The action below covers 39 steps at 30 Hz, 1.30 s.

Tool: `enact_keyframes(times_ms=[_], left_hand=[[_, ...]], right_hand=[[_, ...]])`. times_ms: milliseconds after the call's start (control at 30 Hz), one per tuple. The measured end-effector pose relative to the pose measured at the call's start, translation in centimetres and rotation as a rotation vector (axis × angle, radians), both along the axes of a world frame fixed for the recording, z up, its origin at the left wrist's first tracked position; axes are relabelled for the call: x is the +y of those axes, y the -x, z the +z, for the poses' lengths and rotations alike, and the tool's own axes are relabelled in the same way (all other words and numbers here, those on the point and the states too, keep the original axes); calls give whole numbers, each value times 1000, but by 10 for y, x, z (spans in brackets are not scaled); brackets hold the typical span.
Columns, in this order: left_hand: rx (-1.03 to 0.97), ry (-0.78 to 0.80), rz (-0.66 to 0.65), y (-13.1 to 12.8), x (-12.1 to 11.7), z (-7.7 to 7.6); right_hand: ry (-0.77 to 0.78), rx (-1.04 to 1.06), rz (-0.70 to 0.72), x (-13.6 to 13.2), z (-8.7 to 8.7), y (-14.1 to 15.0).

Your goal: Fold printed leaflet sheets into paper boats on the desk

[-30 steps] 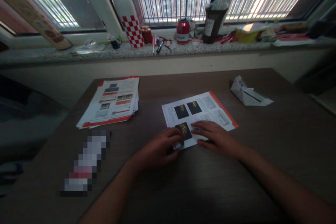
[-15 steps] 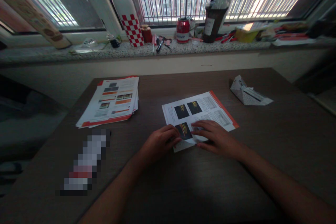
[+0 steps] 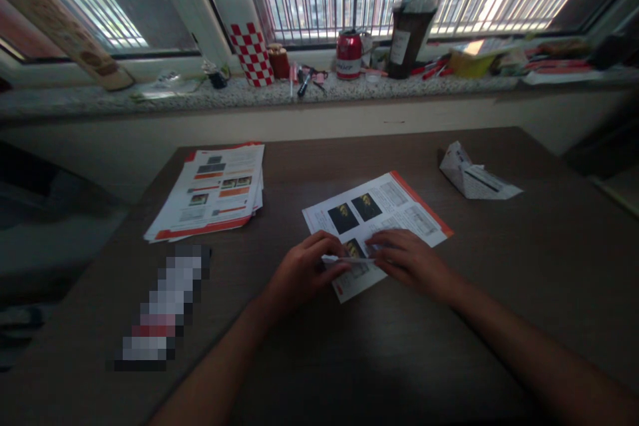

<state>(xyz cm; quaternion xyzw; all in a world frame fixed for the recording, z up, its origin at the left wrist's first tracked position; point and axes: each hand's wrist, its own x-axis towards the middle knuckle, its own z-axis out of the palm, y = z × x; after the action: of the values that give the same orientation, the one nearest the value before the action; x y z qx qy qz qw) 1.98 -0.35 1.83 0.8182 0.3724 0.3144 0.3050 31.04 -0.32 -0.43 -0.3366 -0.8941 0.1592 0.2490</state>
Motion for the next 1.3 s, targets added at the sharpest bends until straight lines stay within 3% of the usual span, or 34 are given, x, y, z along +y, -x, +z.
enact_keyframes(times_ms=[100, 267, 400, 567, 767, 1000, 1300], left_hand=[[71, -52, 84, 7, 2, 1], [222, -61, 414, 17, 12, -6], [325, -42, 515, 18, 16, -13], [393, -48, 529, 17, 16, -17], [381, -48, 510, 17, 16, -18], [455, -81, 418, 16, 15, -21], [555, -73, 373, 15, 15, -20]], right_hand=[[41, 62, -66, 2, 0, 0], [156, 125, -152, 5, 5, -2], [190, 150, -284, 6, 0, -5], [165, 221, -441, 6, -7, -6], [44, 54, -318, 9, -3, -10], [-67, -37, -369, 16, -7, -19], [-73, -65, -372, 19, -13, -25]])
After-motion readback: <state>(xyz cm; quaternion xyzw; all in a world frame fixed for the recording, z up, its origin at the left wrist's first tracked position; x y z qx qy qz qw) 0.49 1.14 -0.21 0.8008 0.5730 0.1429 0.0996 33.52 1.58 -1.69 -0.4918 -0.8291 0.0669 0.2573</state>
